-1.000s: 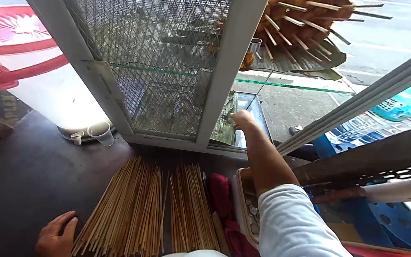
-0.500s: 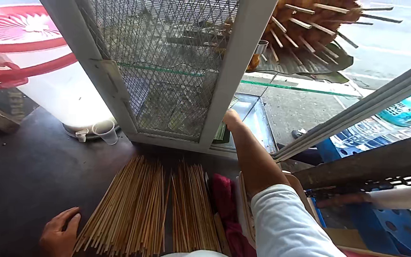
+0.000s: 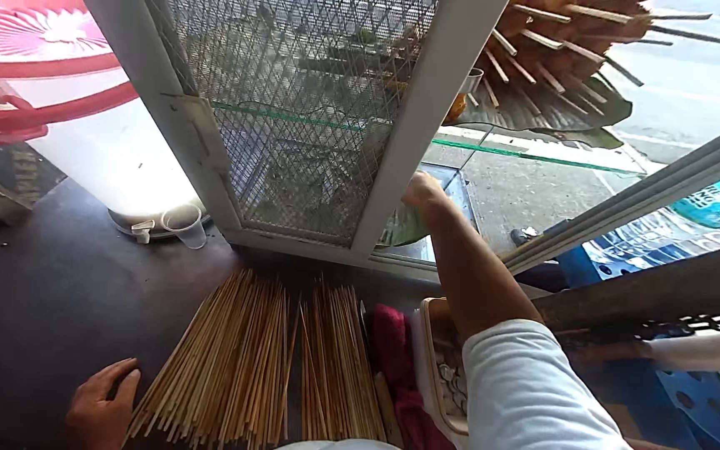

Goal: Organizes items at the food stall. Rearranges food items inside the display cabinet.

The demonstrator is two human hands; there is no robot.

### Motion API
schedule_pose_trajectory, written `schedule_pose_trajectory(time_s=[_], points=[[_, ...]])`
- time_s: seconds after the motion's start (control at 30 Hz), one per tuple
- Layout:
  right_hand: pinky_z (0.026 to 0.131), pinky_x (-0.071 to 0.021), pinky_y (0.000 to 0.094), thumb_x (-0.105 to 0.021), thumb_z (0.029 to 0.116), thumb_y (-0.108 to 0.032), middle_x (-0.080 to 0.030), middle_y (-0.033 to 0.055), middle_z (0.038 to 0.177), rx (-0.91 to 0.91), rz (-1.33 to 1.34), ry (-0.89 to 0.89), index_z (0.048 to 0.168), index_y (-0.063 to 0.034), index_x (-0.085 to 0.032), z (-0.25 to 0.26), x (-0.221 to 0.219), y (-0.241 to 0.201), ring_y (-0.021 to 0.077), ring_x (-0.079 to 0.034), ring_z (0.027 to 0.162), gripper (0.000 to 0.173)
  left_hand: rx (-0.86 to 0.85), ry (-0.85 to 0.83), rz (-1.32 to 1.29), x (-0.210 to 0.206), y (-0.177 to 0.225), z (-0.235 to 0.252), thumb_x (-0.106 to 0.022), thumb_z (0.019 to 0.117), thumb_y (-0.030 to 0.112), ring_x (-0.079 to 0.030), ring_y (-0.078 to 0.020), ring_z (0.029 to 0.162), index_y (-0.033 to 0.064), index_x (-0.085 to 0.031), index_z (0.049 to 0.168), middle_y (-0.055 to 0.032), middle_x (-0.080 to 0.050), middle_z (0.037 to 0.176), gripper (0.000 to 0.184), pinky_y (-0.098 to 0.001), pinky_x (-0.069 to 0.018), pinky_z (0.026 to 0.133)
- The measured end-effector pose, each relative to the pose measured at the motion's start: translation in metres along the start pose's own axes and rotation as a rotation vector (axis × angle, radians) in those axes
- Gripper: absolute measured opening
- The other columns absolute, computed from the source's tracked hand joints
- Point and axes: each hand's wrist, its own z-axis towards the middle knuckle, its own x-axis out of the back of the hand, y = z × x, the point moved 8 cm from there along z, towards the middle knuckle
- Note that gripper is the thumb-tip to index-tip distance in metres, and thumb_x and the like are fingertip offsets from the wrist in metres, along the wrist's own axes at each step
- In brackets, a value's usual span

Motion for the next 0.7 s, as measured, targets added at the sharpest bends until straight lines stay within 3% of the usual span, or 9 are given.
schedule_pose_trajectory(time_s=[0.07,0.17,0.27,0.3,0.33,0.5,0.6,0.63,0.7], points=[[0.092,-0.0517,0.0615,-0.063,0.0999,-0.02,-0.068,0.0254,0.119,0.125,0.151,-0.12,0.12,0.0042,-0.067,-0.02,0.005,-0.039,0.0388,-0.066,0.11,0.032,0.007,-0.011,-0.006,-0.001,-0.001,0.001,-0.056,0.0976,0.011,-0.059,-0.0436,0.123,-0.0083,-0.071,0.113,-0.028,-0.067,0.122,0.029,-0.0527,-0.0418,0.11],[0.08,-0.0544,0.0377,-0.043,0.1085,-0.012,-0.061,0.0148,0.114,0.113,0.751,-0.279,0.135,-0.0008,-0.051,-0.043,0.007,-0.063,0.0204,-0.062,0.094,0.03,0.016,-0.001,-0.013,0.0,-0.002,0.0,-0.057,0.0975,0.012,-0.059,-0.0436,0.123,-0.0084,-0.071,0.112,-0.0285,-0.067,0.123,0.029,-0.0526,-0.0417,0.11],[0.076,-0.0527,0.0386,-0.046,0.108,-0.021,-0.062,0.0137,0.101,0.036,0.759,0.051,0.115,0.0013,-0.061,-0.012,-0.006,-0.03,0.0201,-0.061,0.088,0.028,-0.001,0.033,-0.024,0.0,-0.006,0.001,-0.057,0.0968,0.014,-0.06,-0.0432,0.121,-0.0081,-0.072,0.111,-0.0277,-0.068,0.12,0.03,-0.0517,-0.0428,0.109],[0.087,-0.0543,0.0522,-0.053,0.1057,-0.025,-0.068,0.0238,0.112,-0.035,0.607,0.085,0.114,0.0063,-0.066,-0.002,-0.015,-0.017,0.0323,-0.067,0.102,0.035,-0.004,0.032,-0.023,0.0,-0.006,0.001,-0.057,0.0969,0.015,-0.06,-0.0429,0.121,-0.0078,-0.072,0.111,-0.0275,-0.068,0.12,0.03,-0.0515,-0.0429,0.109],[0.093,-0.0522,0.0573,-0.057,0.1034,-0.028,-0.067,0.0258,0.118,-0.119,0.55,0.02,0.116,0.0069,-0.067,0.004,-0.03,-0.006,0.0359,-0.066,0.111,0.038,-0.004,0.028,-0.017,0.0,-0.007,0.0,-0.056,0.0972,0.015,-0.06,-0.0426,0.122,-0.0075,-0.072,0.111,-0.0272,-0.068,0.121,0.031,-0.0515,-0.0428,0.109],[0.087,-0.0531,0.0428,-0.041,0.1104,-0.028,-0.063,0.021,0.12,-0.319,0.907,-0.297,0.133,0.0032,-0.055,-0.056,-0.021,-0.04,0.0266,-0.063,0.097,0.041,0.008,-0.045,-0.027,0.002,0.002,0.002,-0.057,0.0971,0.008,-0.059,-0.0461,0.122,-0.0097,-0.071,0.112,-0.031,-0.067,0.121,0.028,-0.0531,-0.0424,0.11],[0.083,-0.0508,0.0345,-0.029,0.1134,-0.03,-0.062,0.0177,0.111,-0.241,0.949,-0.317,0.132,0.0024,-0.053,-0.071,-0.024,-0.056,0.0208,-0.061,0.09,0.044,0.05,-0.077,-0.022,0.001,0.001,0.001,-0.056,0.098,0.009,-0.058,-0.0441,0.126,-0.0085,-0.071,0.114,-0.0287,-0.067,0.124,0.028,-0.0522,-0.0407,0.112],[0.089,-0.0517,0.0319,-0.025,0.1143,-0.026,-0.064,0.0195,0.118,-0.132,0.965,-0.377,0.138,0.0037,-0.05,-0.074,-0.025,-0.062,0.0195,-0.063,0.096,0.045,0.058,-0.083,-0.02,0.001,0.001,0.001,-0.057,0.0983,0.009,-0.057,-0.0438,0.126,-0.0082,-0.071,0.115,-0.0284,-0.067,0.124,0.028,-0.0521,-0.0405,0.112],[0.075,-0.052,0.0257,-0.024,0.1132,-0.015,-0.062,0.0163,0.1,0.203,1.163,-0.37,0.128,0.007,-0.048,-0.064,-0.035,-0.068,0.0127,-0.06,0.082,0.036,0.06,-0.07,-0.019,0.001,0.002,0.0,-0.057,0.0983,0.01,-0.058,-0.0448,0.125,-0.0082,-0.071,0.114,-0.0286,-0.067,0.123,0.028,-0.0524,-0.0414,0.111]])
